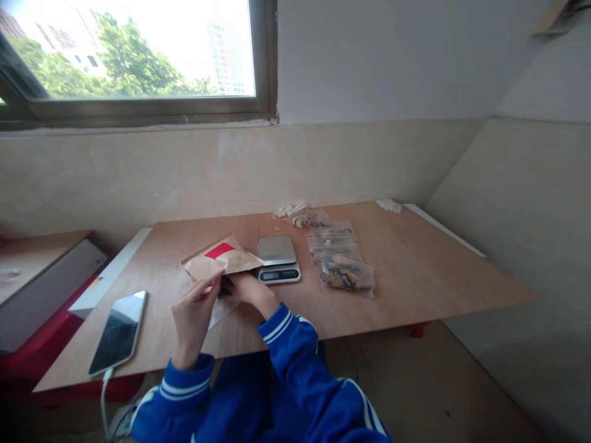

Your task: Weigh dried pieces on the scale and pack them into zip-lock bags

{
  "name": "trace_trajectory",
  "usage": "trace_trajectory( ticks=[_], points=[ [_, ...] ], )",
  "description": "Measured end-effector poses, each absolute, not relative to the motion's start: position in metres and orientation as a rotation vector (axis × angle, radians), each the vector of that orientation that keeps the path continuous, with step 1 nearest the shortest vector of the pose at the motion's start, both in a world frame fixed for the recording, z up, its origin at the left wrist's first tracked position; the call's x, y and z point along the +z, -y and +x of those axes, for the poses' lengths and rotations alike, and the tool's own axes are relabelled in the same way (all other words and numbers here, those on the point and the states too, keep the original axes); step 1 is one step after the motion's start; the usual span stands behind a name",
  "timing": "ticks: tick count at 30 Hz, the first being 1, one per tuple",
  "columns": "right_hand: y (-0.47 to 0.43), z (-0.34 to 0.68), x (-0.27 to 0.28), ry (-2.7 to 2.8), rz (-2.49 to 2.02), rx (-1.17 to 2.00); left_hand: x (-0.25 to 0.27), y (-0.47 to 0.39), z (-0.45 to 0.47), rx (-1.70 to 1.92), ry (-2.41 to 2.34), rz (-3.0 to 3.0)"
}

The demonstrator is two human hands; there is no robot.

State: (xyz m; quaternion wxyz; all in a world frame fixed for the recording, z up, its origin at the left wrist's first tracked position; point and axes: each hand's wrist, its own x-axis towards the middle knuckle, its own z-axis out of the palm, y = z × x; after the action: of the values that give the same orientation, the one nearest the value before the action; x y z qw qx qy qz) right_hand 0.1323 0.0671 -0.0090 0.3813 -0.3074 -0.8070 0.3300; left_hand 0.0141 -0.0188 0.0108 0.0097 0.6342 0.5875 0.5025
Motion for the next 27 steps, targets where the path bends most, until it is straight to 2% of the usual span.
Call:
trace_trajectory(
  ticks=[12, 27],
  points=[
    [-0.053, 0.152, 0.010, 2.105, -0.734, 1.071, 0.025, 0.014, 0.004, 1.574, -1.825, 1.931],
    [-0.041, 0.157, 0.000, 1.748, -0.749, 0.775, 0.029, 0.008, 0.005, 1.569, -1.836, 1.874]
  ],
)
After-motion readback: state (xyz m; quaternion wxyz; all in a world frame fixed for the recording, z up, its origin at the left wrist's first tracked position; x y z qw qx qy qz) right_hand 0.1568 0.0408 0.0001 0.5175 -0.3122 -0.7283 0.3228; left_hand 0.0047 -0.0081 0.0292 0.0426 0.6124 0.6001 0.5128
